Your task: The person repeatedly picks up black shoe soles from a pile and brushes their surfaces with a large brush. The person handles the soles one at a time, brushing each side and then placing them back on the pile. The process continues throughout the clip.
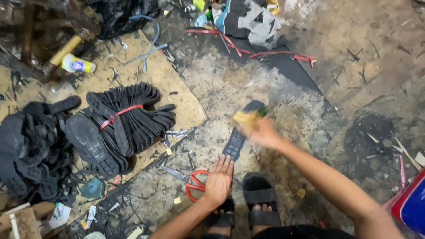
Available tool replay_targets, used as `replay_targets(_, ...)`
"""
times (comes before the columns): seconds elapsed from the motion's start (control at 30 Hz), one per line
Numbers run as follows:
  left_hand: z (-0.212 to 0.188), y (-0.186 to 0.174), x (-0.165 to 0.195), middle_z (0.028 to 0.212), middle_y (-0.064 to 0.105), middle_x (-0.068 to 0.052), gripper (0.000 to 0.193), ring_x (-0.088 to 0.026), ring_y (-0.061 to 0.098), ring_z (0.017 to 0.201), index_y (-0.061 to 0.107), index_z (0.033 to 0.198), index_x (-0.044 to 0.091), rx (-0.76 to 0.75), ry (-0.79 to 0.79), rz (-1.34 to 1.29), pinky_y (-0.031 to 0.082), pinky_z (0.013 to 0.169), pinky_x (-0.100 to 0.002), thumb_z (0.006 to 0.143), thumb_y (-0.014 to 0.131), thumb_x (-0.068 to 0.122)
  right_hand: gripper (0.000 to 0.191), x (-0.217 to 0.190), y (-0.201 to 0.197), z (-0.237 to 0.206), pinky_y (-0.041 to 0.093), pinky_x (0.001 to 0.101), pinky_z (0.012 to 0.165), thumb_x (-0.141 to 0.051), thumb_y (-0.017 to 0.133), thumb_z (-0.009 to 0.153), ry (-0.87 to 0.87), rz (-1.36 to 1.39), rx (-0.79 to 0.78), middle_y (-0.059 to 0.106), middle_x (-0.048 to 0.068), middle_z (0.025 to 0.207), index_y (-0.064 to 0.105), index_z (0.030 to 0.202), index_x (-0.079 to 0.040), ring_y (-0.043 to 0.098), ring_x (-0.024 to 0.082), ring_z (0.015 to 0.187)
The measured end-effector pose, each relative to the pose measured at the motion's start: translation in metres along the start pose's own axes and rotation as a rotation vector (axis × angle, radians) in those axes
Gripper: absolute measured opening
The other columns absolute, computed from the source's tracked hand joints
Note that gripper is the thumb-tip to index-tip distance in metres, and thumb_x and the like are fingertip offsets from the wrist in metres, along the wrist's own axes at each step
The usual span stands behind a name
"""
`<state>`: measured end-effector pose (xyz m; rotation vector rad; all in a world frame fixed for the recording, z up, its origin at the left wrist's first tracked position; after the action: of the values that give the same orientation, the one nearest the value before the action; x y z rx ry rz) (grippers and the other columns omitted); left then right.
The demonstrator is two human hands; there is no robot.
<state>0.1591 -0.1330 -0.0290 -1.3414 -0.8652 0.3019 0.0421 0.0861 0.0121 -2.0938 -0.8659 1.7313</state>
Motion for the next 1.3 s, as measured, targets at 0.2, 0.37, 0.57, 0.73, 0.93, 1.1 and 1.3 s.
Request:
replay_targets(0.2, -0.003, -0.001, 0.0, 0.153, 0.046, -0.027, 0.058, -0.039, 0.038, 0.146, 0.051, 0.142, -0.009, -0.019, -0.005, -0.009, 0.021, 0.124, -0.05, 0.087, 0.049, 0.009, 0.027, 0.01, -0.014, 0.011, 0.057, 0.0348, 0.067, -0.034, 0.056, 0.106, -0.137, -0.335, 0.203, 0.075, 0.013, 0.092, 0.068, 0.119, -0.014, 0.071, 0.026, 0.076)
replay_targets(0.37, 0.0, -0.005, 0.0, 0.153, 0.045, -0.028, 0.06, -0.039, 0.038, 0.146, 0.051, 0.141, -0.01, -0.014, 0.004, -0.016, 0.021, 0.123, -0.049, 0.084, 0.051, 0.01, 0.031, 0.008, -0.053, 0.013, 0.059, 0.0358, 0.069, -0.023, 0.06, 0.094, -0.296, 0.002, 0.531, 0.077, 0.012, 0.104, 0.07, 0.116, -0.004, 0.075, 0.026, 0.084)
replay_targets(0.57, 0.0, 0.002, 0.0, 0.15, 0.045, -0.029, 0.063, -0.041, 0.039, 0.144, 0.049, 0.142, -0.011, -0.035, 0.012, 0.01, 0.021, 0.121, -0.051, 0.083, 0.053, 0.011, 0.034, -0.023, 0.035, -0.013, 0.053, 0.0399, 0.054, -0.024, 0.062, 0.1, -0.342, -0.467, -0.112, 0.07, 0.02, 0.103, 0.065, 0.131, -0.01, 0.067, 0.031, 0.061)
replay_targets(0.73, -0.003, -0.007, -0.003, 0.15, 0.05, -0.028, 0.057, -0.041, 0.045, 0.142, 0.057, 0.138, -0.01, 0.076, 0.053, -0.023, 0.027, 0.121, -0.05, 0.084, 0.056, 0.01, 0.02, 0.033, -0.089, 0.019, 0.053, 0.0448, 0.067, -0.027, 0.073, 0.102, 0.031, -0.448, 0.721, 0.072, 0.017, 0.084, 0.075, 0.104, -0.007, 0.068, 0.033, 0.075)
replay_targets(0.93, 0.053, -0.032, -0.031, 0.114, 0.068, -0.022, 0.03, -0.042, 0.063, 0.107, 0.07, 0.116, 0.004, 0.118, -0.199, -0.455, 0.049, 0.094, -0.049, 0.089, 0.063, 0.011, 0.044, 0.034, -0.04, -0.05, 0.049, 0.042, 0.098, -0.028, 0.071, 0.086, 0.062, -0.269, 0.765, 0.075, 0.015, 0.113, 0.07, 0.123, -0.004, 0.069, 0.032, 0.107)
replay_targets(1.1, 0.139, -0.064, -0.026, 0.108, 0.059, -0.024, 0.031, -0.044, 0.058, 0.103, 0.068, 0.114, -0.002, 0.274, -0.11, -0.401, 0.047, 0.091, -0.05, 0.089, 0.072, 0.017, 0.053, 0.058, 0.0, -0.121, 0.055, 0.0409, 0.093, -0.045, 0.071, 0.086, 0.422, 0.084, 0.596, 0.078, 0.014, 0.11, 0.067, 0.122, -0.007, 0.073, 0.03, 0.104)
replay_targets(1.3, 0.212, -0.051, -0.012, 0.121, 0.055, -0.022, 0.083, -0.041, 0.053, 0.112, 0.056, 0.134, 0.002, 0.212, -0.254, -0.284, 0.045, 0.092, -0.052, 0.063, 0.09, 0.025, 0.054, 0.072, -0.016, -0.181, 0.042, 0.0396, 0.104, -0.041, 0.079, 0.082, 0.355, -0.047, 0.665, 0.066, 0.021, 0.132, 0.074, 0.121, -0.004, 0.06, 0.033, 0.121)
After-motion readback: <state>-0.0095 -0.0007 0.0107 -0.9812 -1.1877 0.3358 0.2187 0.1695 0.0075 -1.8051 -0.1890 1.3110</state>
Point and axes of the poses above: each hand's wrist, its own z-axis towards the middle knuckle, its own y-axis out of the palm, x = y × z, the point moved 5 cm from there along z, towards the middle knuckle
